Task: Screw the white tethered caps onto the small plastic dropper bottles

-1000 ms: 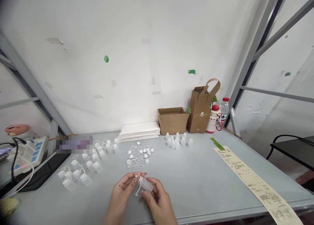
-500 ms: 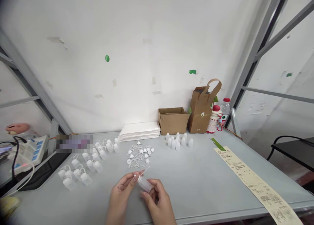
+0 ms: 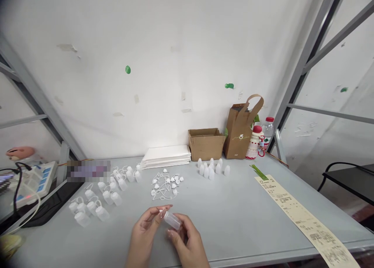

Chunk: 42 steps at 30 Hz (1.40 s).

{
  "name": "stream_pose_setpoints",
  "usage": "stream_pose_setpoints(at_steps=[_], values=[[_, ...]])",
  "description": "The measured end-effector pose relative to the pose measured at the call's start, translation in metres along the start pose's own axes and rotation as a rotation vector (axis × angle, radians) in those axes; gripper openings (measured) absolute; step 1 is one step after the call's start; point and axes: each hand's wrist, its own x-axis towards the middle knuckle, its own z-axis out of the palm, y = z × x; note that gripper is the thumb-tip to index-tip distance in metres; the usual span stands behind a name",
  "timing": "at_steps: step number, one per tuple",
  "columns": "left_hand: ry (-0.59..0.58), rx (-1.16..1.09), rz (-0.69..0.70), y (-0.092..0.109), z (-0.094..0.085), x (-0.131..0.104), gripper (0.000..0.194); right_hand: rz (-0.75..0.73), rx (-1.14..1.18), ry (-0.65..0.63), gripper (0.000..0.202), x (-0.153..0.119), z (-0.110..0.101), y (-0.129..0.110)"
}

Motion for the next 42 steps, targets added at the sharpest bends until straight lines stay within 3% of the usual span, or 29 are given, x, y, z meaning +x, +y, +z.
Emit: stream_pose_setpoints(at_steps=[3,9,21,29,35,42], values=[[-0.061,0.077,0.025,0.004,-0.003,0.001,0.017,-0.002,0.044,0.064,0.036,-0.001,-0.001,0.002],[-0.251,0.28,0.018,0.018,-0.017,0.008,0.007,-0.01,0.137,-0.008,0.036,-0.001,-0.005,0.005],[-0.378,0.291,0.015,0.03,-0.021,-0.001,0.016,-0.005,0.029,0.134,0.03,-0.003,-0.001,0.009],[-0.356,0.24,0.018,0.032,-0.019,-0.004,0.024,-0.026,-0.022,0.157,0.028,-0.004,-0.001,0.009],[-0.143,0.258,-0.005,0.021,-0.017,0.004,0.026,-0.047,-0.099,0.158,0.029,-0.006,0.001,0.005],[-0.091,0.245,-0.003,0.021,-0.008,-0.001,0.022,-0.091,-0.167,0.187,0.03,-0.007,0.004,0.0]])
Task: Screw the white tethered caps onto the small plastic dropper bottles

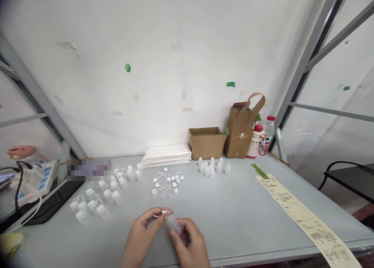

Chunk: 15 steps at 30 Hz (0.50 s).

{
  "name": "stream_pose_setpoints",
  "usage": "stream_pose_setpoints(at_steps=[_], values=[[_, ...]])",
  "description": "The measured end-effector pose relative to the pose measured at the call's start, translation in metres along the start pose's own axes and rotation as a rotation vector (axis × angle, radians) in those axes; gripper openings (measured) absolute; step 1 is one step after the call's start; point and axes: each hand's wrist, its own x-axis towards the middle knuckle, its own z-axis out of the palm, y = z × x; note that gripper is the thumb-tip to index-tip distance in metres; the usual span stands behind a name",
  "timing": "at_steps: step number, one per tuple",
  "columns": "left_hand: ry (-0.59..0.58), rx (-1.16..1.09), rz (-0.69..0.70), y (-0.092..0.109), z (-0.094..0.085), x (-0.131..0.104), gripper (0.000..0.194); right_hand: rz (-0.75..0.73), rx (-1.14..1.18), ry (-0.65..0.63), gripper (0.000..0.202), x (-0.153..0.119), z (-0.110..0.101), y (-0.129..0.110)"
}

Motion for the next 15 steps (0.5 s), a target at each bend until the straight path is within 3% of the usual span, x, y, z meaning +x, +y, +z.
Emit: stream_pose_setpoints(at_steps=[7,12,15], values=[[-0.117,-0.183,-0.062,-0.001,-0.003,0.004,0.022,0.127,0.166,-0.124,0.036,0.002,-0.003,0.0],[-0.066,-0.527,-0.144,-0.009,0.004,0.005,0.034,0.072,0.097,-0.031,0.033,0.002,-0.002,0.002],[-0.012,-0.73,-0.199,-0.011,0.002,0.006,0.032,0.032,0.025,0.015,0.031,0.0,-0.001,0.003]])
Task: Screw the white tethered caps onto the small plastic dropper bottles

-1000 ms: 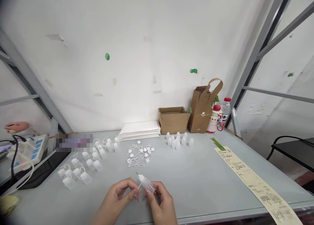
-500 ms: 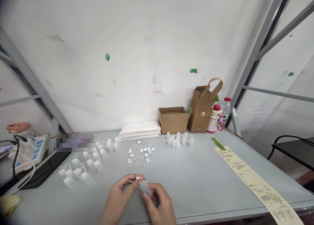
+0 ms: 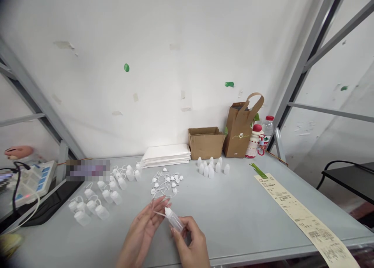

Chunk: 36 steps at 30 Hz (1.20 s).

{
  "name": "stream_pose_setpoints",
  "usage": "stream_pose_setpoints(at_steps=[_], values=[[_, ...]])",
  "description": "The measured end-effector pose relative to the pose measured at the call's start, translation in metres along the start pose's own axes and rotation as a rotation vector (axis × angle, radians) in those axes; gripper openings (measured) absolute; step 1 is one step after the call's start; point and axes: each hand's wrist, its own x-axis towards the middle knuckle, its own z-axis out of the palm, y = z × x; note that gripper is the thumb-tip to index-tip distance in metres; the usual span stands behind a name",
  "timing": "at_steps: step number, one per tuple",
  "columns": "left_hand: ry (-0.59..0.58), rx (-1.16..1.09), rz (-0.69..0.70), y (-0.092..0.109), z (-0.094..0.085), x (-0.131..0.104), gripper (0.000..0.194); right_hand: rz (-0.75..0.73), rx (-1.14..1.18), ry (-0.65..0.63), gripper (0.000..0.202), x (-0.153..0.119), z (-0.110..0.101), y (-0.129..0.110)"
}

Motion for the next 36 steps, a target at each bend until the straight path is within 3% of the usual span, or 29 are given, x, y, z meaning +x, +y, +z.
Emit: stream_pose_setpoints(at_steps=[6,15,36], values=[[0.112,-0.127,0.029,0.005,-0.008,0.001,0.023,-0.086,-0.077,0.044,0.03,-0.002,0.003,-0.003],[0.002,0.014,-0.019,0.005,0.004,-0.005,0.033,-0.114,-0.107,0.007,0.031,-0.003,0.004,-0.002],[-0.008,-0.033,-0.034,0.005,0.001,-0.002,0.029,-0.164,-0.143,-0.026,0.032,-0.003,0.005,0.002]])
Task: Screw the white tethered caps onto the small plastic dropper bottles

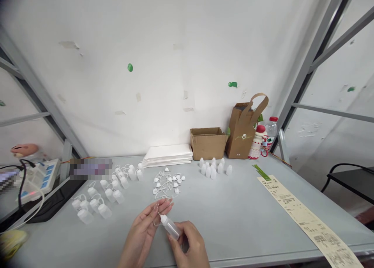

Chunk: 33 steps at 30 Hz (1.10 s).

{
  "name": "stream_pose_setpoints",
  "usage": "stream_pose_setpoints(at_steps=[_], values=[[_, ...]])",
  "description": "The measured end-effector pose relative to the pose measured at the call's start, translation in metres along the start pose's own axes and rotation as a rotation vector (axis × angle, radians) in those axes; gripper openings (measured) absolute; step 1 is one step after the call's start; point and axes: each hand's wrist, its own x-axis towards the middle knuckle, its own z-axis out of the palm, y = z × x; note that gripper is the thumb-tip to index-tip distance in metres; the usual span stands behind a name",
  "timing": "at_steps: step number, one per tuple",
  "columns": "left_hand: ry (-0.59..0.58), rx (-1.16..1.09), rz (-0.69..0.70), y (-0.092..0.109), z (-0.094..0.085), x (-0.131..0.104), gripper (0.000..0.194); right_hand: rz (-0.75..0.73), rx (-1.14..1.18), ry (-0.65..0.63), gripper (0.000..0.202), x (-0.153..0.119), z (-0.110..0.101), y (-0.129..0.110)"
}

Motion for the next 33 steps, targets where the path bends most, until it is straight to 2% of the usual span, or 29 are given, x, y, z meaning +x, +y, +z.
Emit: stream_pose_setpoints(at_steps=[8,18,27,33], values=[[-0.003,0.096,-0.001,0.0017,0.0016,-0.0026,0.03,0.017,0.009,-0.022,0.028,-0.0011,-0.0005,0.0014],[-0.093,0.304,-0.034,0.0085,-0.0054,-0.0014,0.029,-0.019,-0.007,-0.037,0.029,-0.0008,-0.0015,0.004],[-0.07,0.091,-0.046,0.0048,-0.0022,-0.0014,0.028,-0.06,-0.04,-0.026,0.034,-0.0005,-0.0006,0.0024],[-0.031,0.03,-0.042,0.0054,-0.001,-0.0015,0.03,-0.089,-0.062,-0.027,0.034,-0.0003,-0.0007,0.0033]])
